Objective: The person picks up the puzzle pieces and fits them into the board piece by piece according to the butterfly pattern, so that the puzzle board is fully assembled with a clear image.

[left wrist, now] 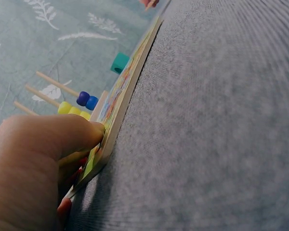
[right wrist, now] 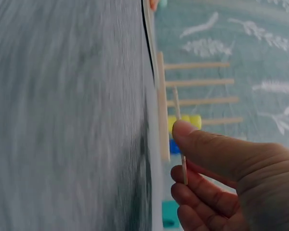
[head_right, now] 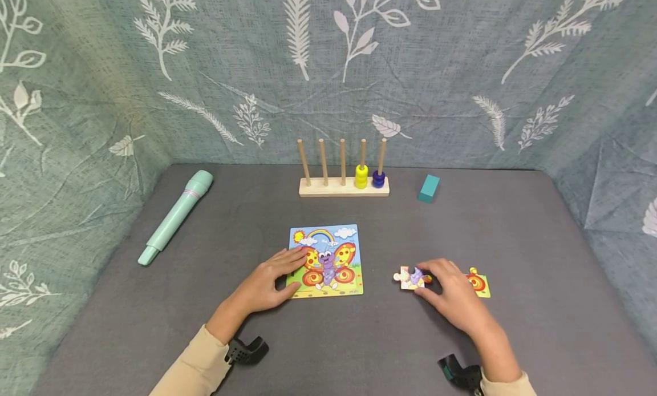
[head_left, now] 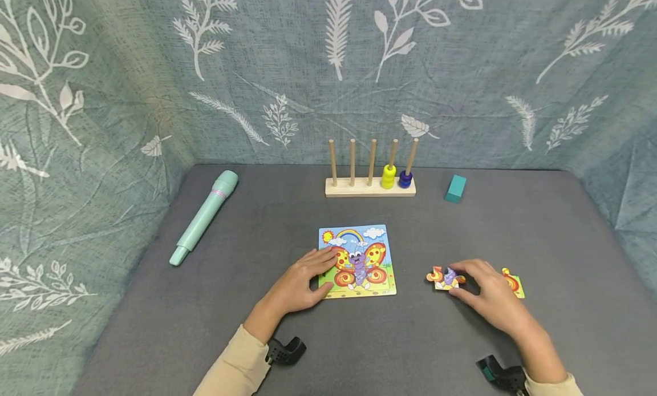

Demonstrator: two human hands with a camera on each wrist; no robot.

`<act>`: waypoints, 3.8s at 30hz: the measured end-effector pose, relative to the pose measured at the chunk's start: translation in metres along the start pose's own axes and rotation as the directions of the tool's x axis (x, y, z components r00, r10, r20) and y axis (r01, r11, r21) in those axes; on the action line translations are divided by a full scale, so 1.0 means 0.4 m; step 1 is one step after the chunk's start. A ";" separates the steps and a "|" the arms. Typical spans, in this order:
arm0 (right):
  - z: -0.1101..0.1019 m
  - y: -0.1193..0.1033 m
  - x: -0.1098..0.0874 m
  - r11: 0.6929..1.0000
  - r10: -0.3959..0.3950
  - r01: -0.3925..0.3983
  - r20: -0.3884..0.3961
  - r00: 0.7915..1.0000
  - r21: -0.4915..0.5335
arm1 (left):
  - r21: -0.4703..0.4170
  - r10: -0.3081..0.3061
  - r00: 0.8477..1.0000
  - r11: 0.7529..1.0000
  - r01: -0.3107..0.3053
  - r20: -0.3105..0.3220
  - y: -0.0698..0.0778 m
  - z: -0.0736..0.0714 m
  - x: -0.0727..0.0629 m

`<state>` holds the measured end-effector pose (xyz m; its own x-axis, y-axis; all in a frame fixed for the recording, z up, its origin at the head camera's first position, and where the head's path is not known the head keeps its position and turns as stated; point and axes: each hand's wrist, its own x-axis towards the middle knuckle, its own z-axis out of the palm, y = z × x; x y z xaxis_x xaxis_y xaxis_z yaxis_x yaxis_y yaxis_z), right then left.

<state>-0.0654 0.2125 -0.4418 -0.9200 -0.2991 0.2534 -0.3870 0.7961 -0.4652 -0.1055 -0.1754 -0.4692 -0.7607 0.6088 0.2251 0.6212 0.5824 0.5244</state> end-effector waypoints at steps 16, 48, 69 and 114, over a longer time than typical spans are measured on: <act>0.065 -0.116 0.096 0.991 -0.115 0.103 0.141 0.983 0.087 | -0.008 -0.025 0.999 1.000 0.025 0.023 0.005 -0.008 0.001; 0.203 -0.242 0.164 0.972 -0.233 0.233 0.153 0.960 0.018 | 0.008 -0.006 1.000 1.000 0.006 -0.008 0.006 0.006 -0.007; 0.217 -0.238 0.156 0.968 -0.252 0.250 0.097 0.963 0.026 | 0.019 0.010 1.000 1.000 -0.010 -0.014 0.006 0.010 -0.003; 0.154 -0.194 0.158 0.977 -0.188 0.153 0.263 0.946 0.149 | 0.098 0.031 0.998 0.995 -0.037 0.059 0.064 0.060 0.096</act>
<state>-0.0972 0.0993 -0.4419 -0.8140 -0.5714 0.1043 -0.5282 0.6534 -0.5422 -0.1143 -0.1239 -0.4669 -0.7288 0.6571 0.1926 0.6641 0.6095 0.4330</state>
